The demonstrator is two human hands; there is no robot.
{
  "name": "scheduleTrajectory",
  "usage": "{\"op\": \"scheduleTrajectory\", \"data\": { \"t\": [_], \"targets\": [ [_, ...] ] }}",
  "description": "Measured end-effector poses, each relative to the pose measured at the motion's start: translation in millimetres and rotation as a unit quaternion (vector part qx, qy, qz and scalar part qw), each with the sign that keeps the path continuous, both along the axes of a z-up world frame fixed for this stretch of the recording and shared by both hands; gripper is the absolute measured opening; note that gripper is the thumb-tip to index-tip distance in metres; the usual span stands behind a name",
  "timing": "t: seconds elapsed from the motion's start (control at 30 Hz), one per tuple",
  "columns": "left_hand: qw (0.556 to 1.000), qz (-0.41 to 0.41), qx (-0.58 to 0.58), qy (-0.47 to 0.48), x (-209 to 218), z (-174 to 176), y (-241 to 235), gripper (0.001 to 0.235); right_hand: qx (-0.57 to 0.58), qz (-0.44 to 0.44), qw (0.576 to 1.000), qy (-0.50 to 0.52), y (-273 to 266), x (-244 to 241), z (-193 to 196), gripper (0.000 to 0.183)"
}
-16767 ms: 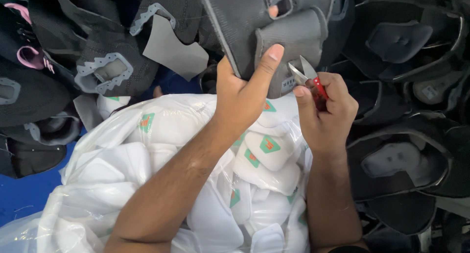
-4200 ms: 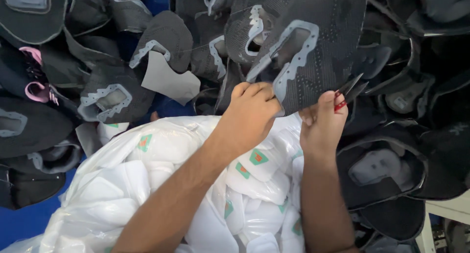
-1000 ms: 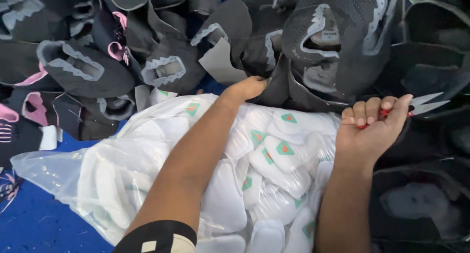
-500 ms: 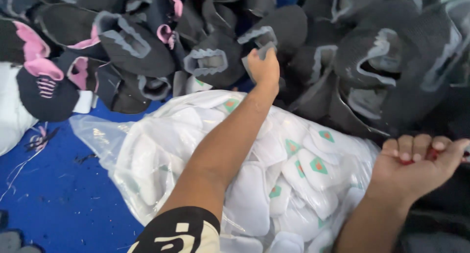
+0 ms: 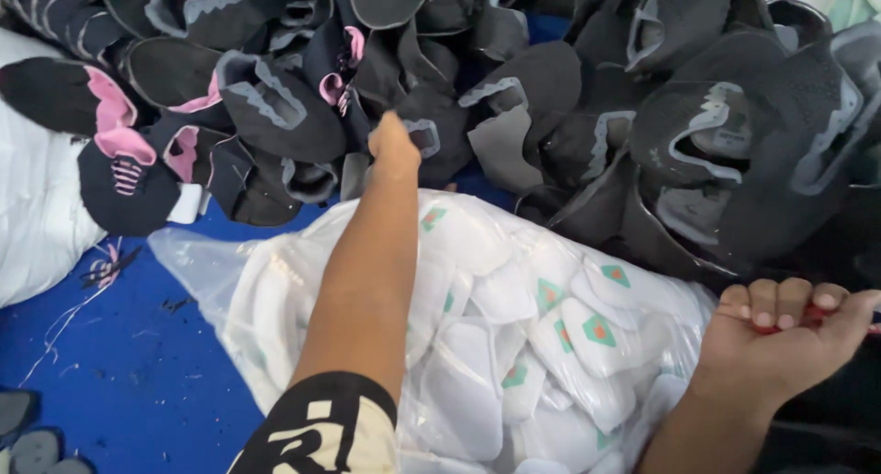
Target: The person trims excess threads and fabric from shoe uppers using snips.
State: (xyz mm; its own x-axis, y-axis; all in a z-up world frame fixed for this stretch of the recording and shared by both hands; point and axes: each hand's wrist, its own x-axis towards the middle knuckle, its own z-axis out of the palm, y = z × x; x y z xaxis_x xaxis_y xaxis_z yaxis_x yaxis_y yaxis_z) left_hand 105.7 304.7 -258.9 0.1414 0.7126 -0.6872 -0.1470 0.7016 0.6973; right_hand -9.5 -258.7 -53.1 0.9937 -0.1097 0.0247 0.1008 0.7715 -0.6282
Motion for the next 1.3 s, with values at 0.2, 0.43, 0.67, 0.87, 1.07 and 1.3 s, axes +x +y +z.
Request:
{"op": "scheduleTrajectory", "data": {
  "t": [0.2, 0.43, 0.67, 0.87, 1.07, 1.3],
  "targets": [
    [0.988, -0.067, 0.136, -0.016, 2.3, 66.0, -50.5, 0.059, -0.038, 0.022, 0.998, -0.049, -6.4, 1.1, -9.2, 0.05],
    [0.936, -0.034, 0.26, -0.235, -35.8, 224.7, -194.6, 0.035, -0.045, -0.009, 0.998, -0.05, 7.1, -7.7, 6.4, 0.05],
    [0.514, -0.372, 0.634, -0.443, -202.1, 361.1, -339.0, 0.024, 0.326, -0.079, 0.941, -0.051, 135.6, -78.1, 139.2, 0.045],
    [0.684, -0.392, 0.51, -0.345, -145.7, 327.0, -315.2, 0.026, -0.034, -0.043, 0.998, -0.011, 6.0, -2.7, 14.1, 0.037],
    [0.696, -0.46, 0.51, -0.209, -103.1, 282.3, -306.6, 0.03, -0.019, 0.002, 1.0, -0.008, 29.9, -13.6, 22.2, 0.03],
    [0.738, -0.418, 0.454, -0.274, -93.9, 282.4, -295.3, 0.024, -0.072, 0.05, 0.996, 0.029, 81.6, -43.7, 62.2, 0.025]
  ]
}}
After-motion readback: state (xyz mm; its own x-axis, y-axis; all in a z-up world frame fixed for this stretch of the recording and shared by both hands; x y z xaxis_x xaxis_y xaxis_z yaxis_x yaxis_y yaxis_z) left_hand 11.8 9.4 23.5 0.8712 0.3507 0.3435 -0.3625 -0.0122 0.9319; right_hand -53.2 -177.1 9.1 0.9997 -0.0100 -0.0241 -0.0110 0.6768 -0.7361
